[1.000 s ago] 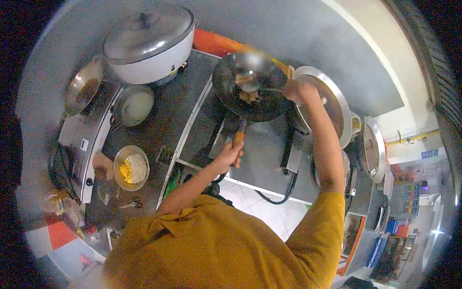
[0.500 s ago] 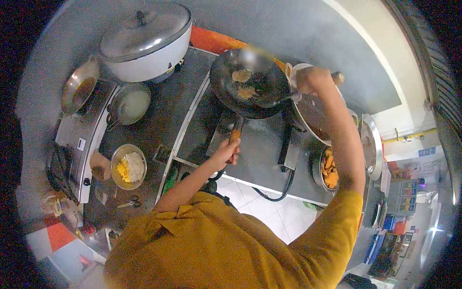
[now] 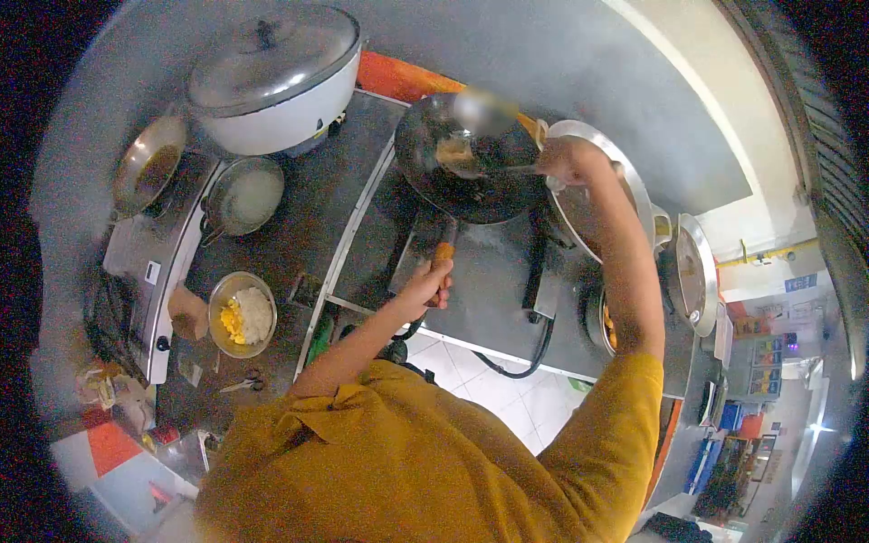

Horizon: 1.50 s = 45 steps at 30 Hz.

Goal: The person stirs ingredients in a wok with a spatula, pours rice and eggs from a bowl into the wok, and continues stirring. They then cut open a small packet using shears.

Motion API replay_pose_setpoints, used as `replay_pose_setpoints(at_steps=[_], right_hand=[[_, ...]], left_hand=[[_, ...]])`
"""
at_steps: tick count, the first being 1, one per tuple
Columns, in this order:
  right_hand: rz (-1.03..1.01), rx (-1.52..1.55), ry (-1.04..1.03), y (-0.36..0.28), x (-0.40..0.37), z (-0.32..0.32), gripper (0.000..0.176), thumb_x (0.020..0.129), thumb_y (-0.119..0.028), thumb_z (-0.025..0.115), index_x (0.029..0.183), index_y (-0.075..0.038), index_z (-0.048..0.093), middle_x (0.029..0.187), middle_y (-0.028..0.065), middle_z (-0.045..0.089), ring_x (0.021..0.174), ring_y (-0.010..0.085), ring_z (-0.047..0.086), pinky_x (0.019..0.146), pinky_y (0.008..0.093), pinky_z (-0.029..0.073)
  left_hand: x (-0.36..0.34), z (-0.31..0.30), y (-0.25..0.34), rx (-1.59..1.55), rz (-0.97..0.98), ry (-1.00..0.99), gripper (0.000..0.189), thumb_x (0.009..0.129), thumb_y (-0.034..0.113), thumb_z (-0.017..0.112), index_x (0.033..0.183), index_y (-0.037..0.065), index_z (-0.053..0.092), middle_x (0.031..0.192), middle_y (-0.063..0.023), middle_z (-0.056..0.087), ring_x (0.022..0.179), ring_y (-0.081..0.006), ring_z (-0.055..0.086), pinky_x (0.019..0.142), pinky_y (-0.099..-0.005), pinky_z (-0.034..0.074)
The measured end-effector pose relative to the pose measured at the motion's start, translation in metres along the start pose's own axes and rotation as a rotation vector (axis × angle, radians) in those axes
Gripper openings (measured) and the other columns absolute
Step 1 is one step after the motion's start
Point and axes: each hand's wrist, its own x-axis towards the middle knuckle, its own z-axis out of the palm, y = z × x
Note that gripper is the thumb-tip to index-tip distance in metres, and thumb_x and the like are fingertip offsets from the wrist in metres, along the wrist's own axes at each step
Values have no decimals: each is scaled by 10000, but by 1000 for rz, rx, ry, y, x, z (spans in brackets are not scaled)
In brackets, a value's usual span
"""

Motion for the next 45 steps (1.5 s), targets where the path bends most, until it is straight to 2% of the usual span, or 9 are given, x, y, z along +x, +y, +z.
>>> replay_pose_setpoints(at_steps=[5, 9, 11, 19, 26, 30, 34, 37, 45], right_hand=[[82, 121, -95, -31, -59, -1, 300, 873, -254, 486, 835, -9, 655, 696, 145, 656, 543, 258, 608, 529, 403, 499], [-220, 249, 332, 6, 32, 155, 320, 928, -257, 433, 1111, -68, 616, 1000, 218, 650, 854, 418, 639, 771, 479, 511], [99, 374, 387, -51, 14, 173, 333, 938, -291, 448, 1181, -107, 582, 994, 248, 631, 894, 469, 598, 788, 523, 485], [105, 490, 622, -86, 28, 232, 558, 842, -241, 569, 1342, -34, 436, 846, 250, 650, 806, 425, 636, 720, 486, 516], [-36, 573, 654, -76, 24, 226, 550, 837, -327, 654, 1195, 71, 524, 949, 296, 625, 912, 439, 602, 793, 486, 484], [88, 343, 1061, -136, -61, 178, 402, 887, -249, 600, 1163, 40, 564, 1059, 255, 589, 926, 418, 581, 841, 456, 468], [-552, 954, 931, -245, -102, 189, 164, 893, -127, 606, 985, 8, 615, 887, 105, 637, 801, 164, 594, 731, 295, 483], [-621, 1059, 279, -368, -98, 235, 136, 860, -125, 639, 959, -33, 626, 878, 95, 665, 807, 181, 639, 743, 300, 492], [-352, 736, 752, -495, 109, 334, 167, 810, -174, 631, 858, -16, 653, 809, 198, 652, 780, 366, 632, 707, 418, 495]], left_hand=[[-3, 2, 3, -4, -13, 14, 282, 921, 365, 591, 955, 130, 439, 729, 2, 481, 510, -90, 487, 409, -277, 439], [-8, 1, 5, -3, -26, 36, 273, 925, 363, 581, 989, 137, 442, 739, -4, 496, 512, -92, 494, 414, -283, 444], [-9, 1, 4, 47, -14, 33, 321, 924, 408, 566, 1029, 123, 464, 768, -14, 543, 572, -104, 540, 481, -283, 490], [-78, -22, -10, 129, -35, 69, 375, 971, 388, 476, 1138, 57, 425, 913, -80, 582, 773, -165, 610, 696, -321, 543], [-213, -123, -62, 177, 2, 372, 413, 958, 420, 492, 1164, 62, 487, 1040, -82, 614, 882, -157, 601, 776, -298, 505], [-287, -199, -116, 234, 112, 769, 287, 920, 282, 552, 1076, 42, 534, 899, -72, 644, 784, -147, 628, 674, -273, 508], [-339, -273, -159, 492, 106, 1270, 270, 887, 244, 543, 963, -10, 593, 744, -88, 647, 684, -162, 636, 634, -293, 504], [-352, -305, -168, 559, 319, 1313, 281, 885, 246, 529, 923, -22, 604, 704, -92, 643, 653, -169, 635, 626, -305, 505], [-347, -310, -132, 293, 260, 846, 237, 898, 201, 523, 969, -22, 564, 826, -82, 635, 733, -143, 615, 655, -292, 497]])
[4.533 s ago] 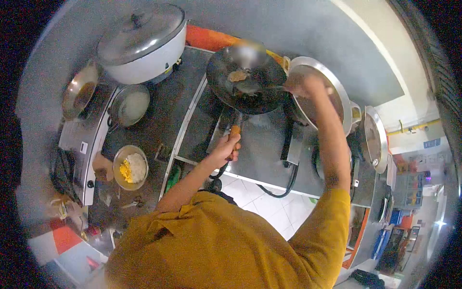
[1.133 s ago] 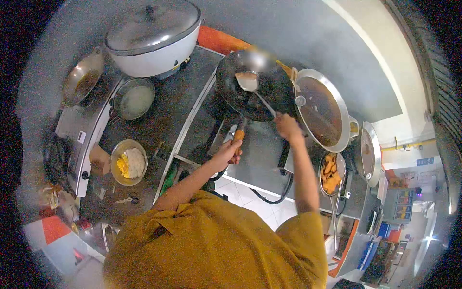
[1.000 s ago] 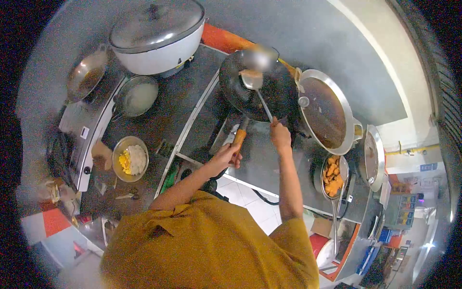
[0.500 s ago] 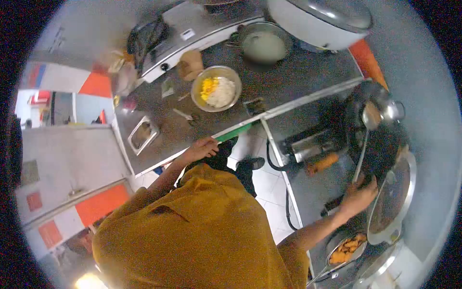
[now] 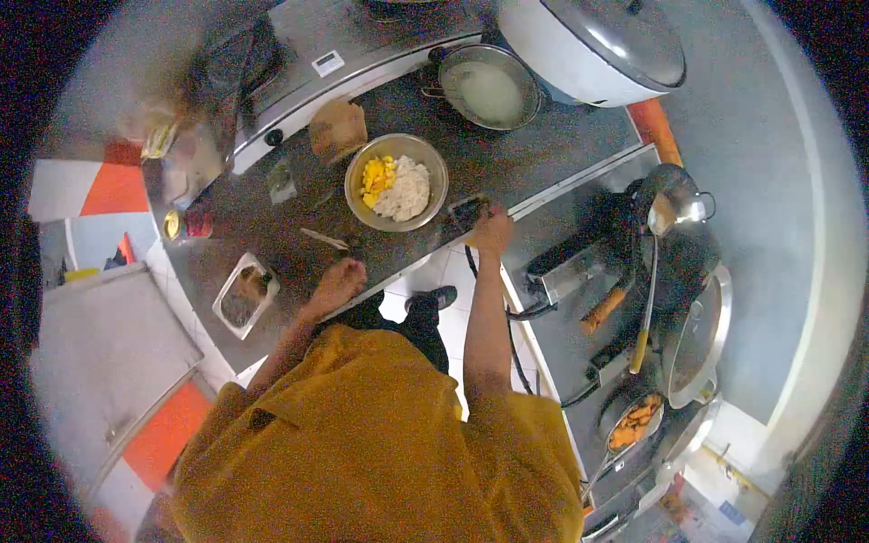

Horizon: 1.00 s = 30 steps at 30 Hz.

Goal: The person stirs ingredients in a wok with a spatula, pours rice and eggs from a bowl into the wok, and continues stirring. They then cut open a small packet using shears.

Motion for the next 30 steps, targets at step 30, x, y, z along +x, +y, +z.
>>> replay_pose_setpoints(at_steps=[30], right_hand=[[-800, -573, -204, -166, 12, -254, 200, 724, -184, 610, 889, -94, 681, 1025, 93, 554, 1071, 255, 489, 837, 442, 395]], left_hand=[[68, 140, 196, 388, 680, -432, 511, 835, 225, 678, 1239, -6, 467, 988, -176, 630, 908, -348, 628, 830, -434, 502]])
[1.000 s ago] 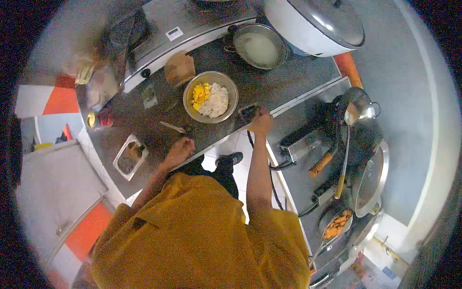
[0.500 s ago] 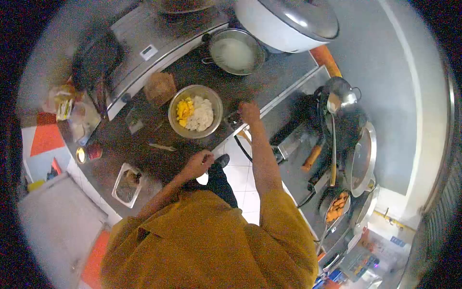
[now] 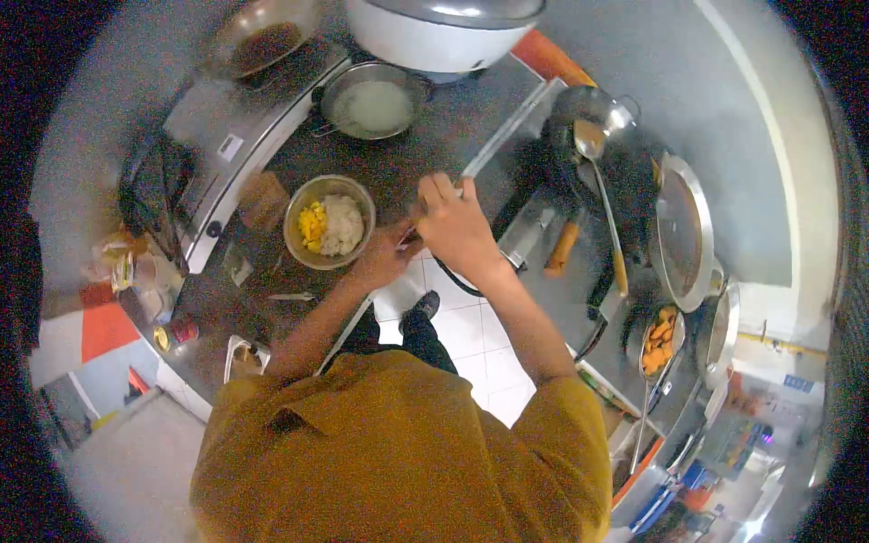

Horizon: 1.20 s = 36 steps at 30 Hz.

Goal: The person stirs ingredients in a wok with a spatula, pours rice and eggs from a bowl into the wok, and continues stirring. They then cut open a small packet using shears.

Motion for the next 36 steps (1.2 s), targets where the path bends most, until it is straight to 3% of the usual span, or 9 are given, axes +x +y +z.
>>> replay_pose_setpoints(at_steps=[1, 5, 6, 8, 11, 20, 28, 31, 36], right_hand=[[42, 2, 50, 5, -7, -19, 238, 705, -191, 664, 915, -77, 671, 1055, 101, 558, 1094, 260, 490, 861, 439, 388], [423, 458, 464, 33, -68, -78, 388, 749, -192, 747, 1068, -16, 613, 1092, 114, 581, 1038, 262, 553, 874, 401, 433], [429, 441, 480, 36, -92, -76, 388, 749, -192, 747, 1068, -16, 613, 1092, 114, 581, 1038, 262, 553, 874, 401, 433], [903, 1205, 687, 37, -141, -53, 362, 812, -149, 726, 1107, 7, 583, 1030, 87, 607, 930, 191, 589, 800, 330, 479], [819, 1629, 770, 34, -171, -42, 336, 857, -94, 682, 1145, 36, 567, 956, 79, 650, 830, 119, 607, 729, 255, 495], [1197, 1347, 1380, 101, -210, -12, 243, 793, -27, 734, 1009, 59, 663, 828, 87, 693, 725, 93, 627, 696, 227, 494], [1228, 1136, 1306, 167, -199, 11, 186, 817, 12, 692, 978, 90, 640, 804, 107, 679, 679, 127, 639, 649, 246, 520], [1274, 816, 1159, 192, -196, 33, 138, 819, -18, 683, 936, 54, 664, 812, 111, 680, 710, 156, 641, 650, 284, 507], [1168, 333, 820, 222, -176, 20, 118, 789, -26, 650, 901, 5, 676, 803, 177, 657, 735, 307, 637, 685, 381, 494]], left_hand=[[-2, 4, 21, -9, 10, 39, 245, 880, 143, 620, 1053, -22, 566, 822, -128, 646, 701, -316, 662, 651, -384, 531], [4, 28, 105, -551, -116, -21, 258, 971, 178, 515, 1152, -5, 516, 860, -44, 627, 737, -84, 623, 628, -249, 494], [9, 39, 114, -545, -97, -33, 258, 971, 178, 515, 1152, -5, 516, 860, -44, 627, 737, -84, 623, 628, -249, 494], [23, 62, 132, -632, -21, -36, 298, 974, 199, 516, 1200, 6, 485, 854, -41, 622, 725, -80, 590, 640, -227, 476], [50, 105, 161, -500, 142, -3, 325, 983, 217, 494, 1236, 14, 466, 904, -33, 617, 754, -104, 583, 677, -267, 481], [119, 195, 197, -146, 251, -20, 186, 946, 137, 494, 1004, -36, 531, 794, -205, 650, 764, -344, 663, 676, -388, 501], [195, 226, 191, -100, 192, -10, 163, 904, 102, 531, 898, -40, 610, 743, -200, 653, 711, -328, 664, 650, -400, 498], [226, 241, 165, -104, 165, -25, 238, 942, 186, 527, 903, -30, 619, 764, -121, 666, 676, -200, 627, 634, -340, 474], [272, 267, 129, -583, -256, -200, 277, 994, 200, 446, 917, 5, 627, 822, -22, 627, 741, -102, 537, 694, -288, 447]])
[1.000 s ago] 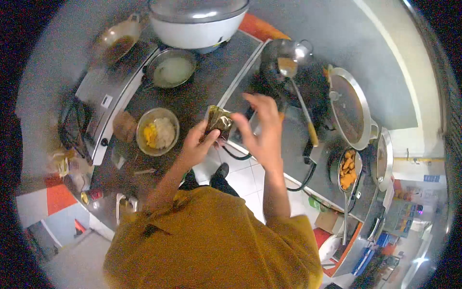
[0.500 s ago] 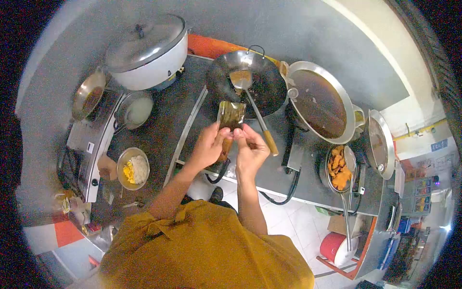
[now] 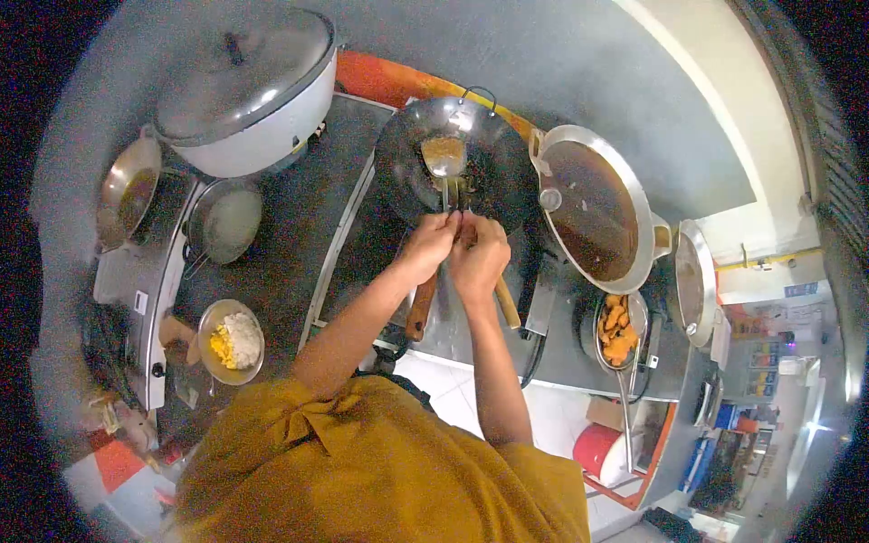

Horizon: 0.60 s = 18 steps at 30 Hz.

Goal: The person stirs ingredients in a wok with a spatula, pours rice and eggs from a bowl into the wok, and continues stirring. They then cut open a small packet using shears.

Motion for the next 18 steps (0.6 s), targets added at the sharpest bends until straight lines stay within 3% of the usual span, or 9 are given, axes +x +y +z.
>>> replay_pose_setpoints(at_steps=[2, 4, 6, 10, 12, 13, 14, 17, 18], right_hand=[[-147, -251, -141, -1, 18, 7, 117, 775, -49, 640, 879, -8, 676, 769, 181, 629, 730, 366, 604, 660, 426, 486], [-229, -297, -190, 4, 31, 15, 99, 766, -65, 632, 845, -20, 672, 756, 169, 626, 733, 357, 592, 657, 447, 478], [-257, -440, -420, -3, 41, 20, 98, 750, -28, 611, 841, -9, 640, 783, 178, 632, 774, 360, 587, 690, 427, 479], [-334, -591, -626, 10, 42, 32, 148, 751, -8, 584, 897, 9, 577, 805, 206, 628, 813, 368, 578, 730, 427, 473], [-341, -590, -653, 13, 39, 38, 217, 753, 10, 562, 964, 26, 518, 808, 232, 616, 857, 380, 574, 767, 432, 468], [-332, -637, -693, 14, 38, 39, 272, 760, -27, 575, 1027, -5, 525, 974, 216, 615, 805, 418, 581, 771, 473, 474], [-332, -644, -709, 16, 40, 40, 272, 760, -27, 575, 1027, -5, 525, 974, 216, 615, 805, 418, 581, 771, 473, 474], [-297, -637, -881, 30, 59, 37, 193, 738, -14, 594, 928, 1, 564, 805, 213, 623, 721, 374, 611, 635, 434, 509], [-295, -641, -890, 34, 73, 34, 193, 738, -14, 594, 928, 1, 564, 805, 213, 623, 721, 374, 611, 635, 434, 509]], left_hand=[[15, 0, -6, -187, -75, -74, 283, 1007, 230, 416, 938, 42, 618, 861, -19, 610, 789, -107, 542, 716, -271, 443], [13, 0, 7, -644, -230, -112, 324, 1002, 308, 428, 912, 53, 606, 784, -28, 608, 703, -127, 569, 628, -315, 455], [17, -4, 12, -754, -333, -104, 317, 1005, 325, 418, 923, 76, 596, 786, -14, 599, 701, -125, 571, 620, -309, 463], [29, -19, 13, -834, -526, -176, 345, 1007, 380, 392, 905, 112, 584, 780, 2, 581, 681, -125, 568, 596, -294, 477], [30, -22, 18, -923, -538, -115, 299, 1004, 325, 405, 889, 112, 579, 774, -1, 580, 683, -118, 571, 592, -293, 480], [32, -24, 20, -953, -585, -115, 255, 988, 268, 417, 882, 107, 583, 786, -7, 589, 683, -115, 573, 576, -280, 479], [33, -23, 19, -983, -636, -116, 215, 973, 211, 429, 874, 103, 586, 798, -13, 597, 683, -112, 575, 561, -267, 477], [58, 0, -49, -1099, -651, 7, 182, 922, 113, 431, 877, 71, 601, 837, -46, 625, 674, -130, 585, 515, -236, 470], [58, -1, -39, -1106, -657, 9, 182, 922, 113, 431, 877, 71, 601, 837, -46, 625, 674, -130, 585, 515, -236, 470]])
